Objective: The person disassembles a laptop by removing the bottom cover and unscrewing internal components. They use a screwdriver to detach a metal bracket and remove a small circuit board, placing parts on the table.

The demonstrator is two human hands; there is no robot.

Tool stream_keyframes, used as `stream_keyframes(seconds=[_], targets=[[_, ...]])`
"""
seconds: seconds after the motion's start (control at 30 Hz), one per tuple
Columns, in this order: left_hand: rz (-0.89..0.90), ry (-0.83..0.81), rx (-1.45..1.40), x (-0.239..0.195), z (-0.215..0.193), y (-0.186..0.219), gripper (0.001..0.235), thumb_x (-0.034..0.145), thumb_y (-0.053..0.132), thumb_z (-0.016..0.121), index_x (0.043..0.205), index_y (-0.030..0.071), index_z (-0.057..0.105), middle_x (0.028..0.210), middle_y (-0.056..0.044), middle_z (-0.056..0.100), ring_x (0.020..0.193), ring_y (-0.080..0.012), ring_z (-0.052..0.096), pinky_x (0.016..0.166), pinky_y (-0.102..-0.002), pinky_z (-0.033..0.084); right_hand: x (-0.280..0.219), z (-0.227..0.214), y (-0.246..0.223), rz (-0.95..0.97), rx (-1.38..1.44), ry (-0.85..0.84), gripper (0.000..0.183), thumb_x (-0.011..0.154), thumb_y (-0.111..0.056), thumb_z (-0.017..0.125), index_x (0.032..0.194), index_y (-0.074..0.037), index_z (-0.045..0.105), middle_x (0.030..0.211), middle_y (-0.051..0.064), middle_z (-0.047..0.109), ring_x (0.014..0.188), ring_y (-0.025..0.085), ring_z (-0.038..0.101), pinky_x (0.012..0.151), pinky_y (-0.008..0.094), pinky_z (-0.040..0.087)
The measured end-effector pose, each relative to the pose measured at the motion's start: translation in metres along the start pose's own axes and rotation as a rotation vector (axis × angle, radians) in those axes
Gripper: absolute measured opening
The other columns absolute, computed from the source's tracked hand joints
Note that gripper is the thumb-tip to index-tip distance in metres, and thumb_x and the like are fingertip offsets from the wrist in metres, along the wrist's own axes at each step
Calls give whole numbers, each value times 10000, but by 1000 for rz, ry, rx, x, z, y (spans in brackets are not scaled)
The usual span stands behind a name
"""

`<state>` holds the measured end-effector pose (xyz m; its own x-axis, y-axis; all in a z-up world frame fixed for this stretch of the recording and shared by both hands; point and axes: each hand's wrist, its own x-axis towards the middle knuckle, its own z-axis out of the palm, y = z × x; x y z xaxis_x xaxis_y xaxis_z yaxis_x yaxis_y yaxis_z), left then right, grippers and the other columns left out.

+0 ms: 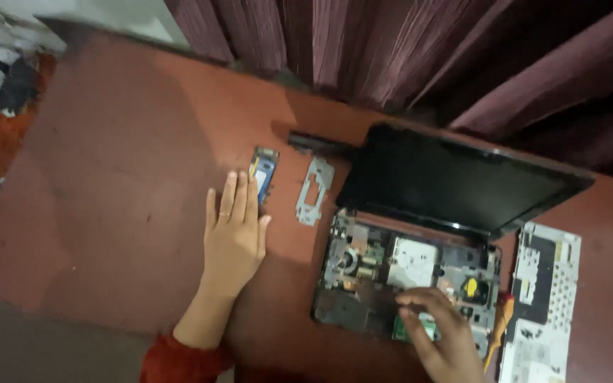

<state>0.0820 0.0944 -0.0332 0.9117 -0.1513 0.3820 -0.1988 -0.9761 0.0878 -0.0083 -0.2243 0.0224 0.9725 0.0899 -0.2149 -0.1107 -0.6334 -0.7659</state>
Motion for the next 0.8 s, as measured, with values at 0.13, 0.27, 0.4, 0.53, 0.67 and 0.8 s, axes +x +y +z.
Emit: stream_keyframes(seconds=[0.13,0.27,0.4,0.53,0.67,0.8], targets=[[1,-13,-4,5,-3,0,552,1012,267,442,1474,-31,383,1524,-175,394,1447,-296,302,1162,-518,316,1,-1,3,-89,5,10,217,873,-158,603,1056,-87,695,991,60,739,951,187,712,842,320,579],[-28,-35,13,9,-9,3,550,1026,258,418,1492,-29,364,1550,-201,347,1459,-310,288,1184,-525,248,-3,-4,11,-73,-30,10,227,869,-173,608,1065,-88,687,989,63,727,936,182,711,828,307,585],[-53,-24,102,14,-4,7,561,1019,270,434,1493,-23,374,1543,-210,357,1450,-328,313,1163,-552,259,-6,-7,4,-13,-25,47,226,875,-209,599,1040,-100,709,1040,58,737,996,195,706,869,339,552],[-43,-31,46,15,-6,11,555,1038,268,396,1505,-30,348,1550,-224,336,1451,-357,304,1173,-559,240,-8,-12,4,-69,-19,94,185,876,-183,616,1016,-104,708,1019,51,736,1008,198,677,889,339,510],[201,-67,-89,8,-8,33,516,996,159,506,1488,37,411,1550,-246,293,1441,-437,270,1143,-646,239,-11,-30,19,-74,-88,198,175,902,-200,604,1027,-97,669,1035,65,699,1001,212,674,855,332,509],[376,-135,-270,-7,-9,61,482,1006,247,487,1475,146,455,1557,-157,320,1458,-356,233,1171,-610,206,-15,-52,21,-118,-329,-4,622,748,-381,773,1296,-151,589,1311,85,580,1206,268,544,1011,434,429]])
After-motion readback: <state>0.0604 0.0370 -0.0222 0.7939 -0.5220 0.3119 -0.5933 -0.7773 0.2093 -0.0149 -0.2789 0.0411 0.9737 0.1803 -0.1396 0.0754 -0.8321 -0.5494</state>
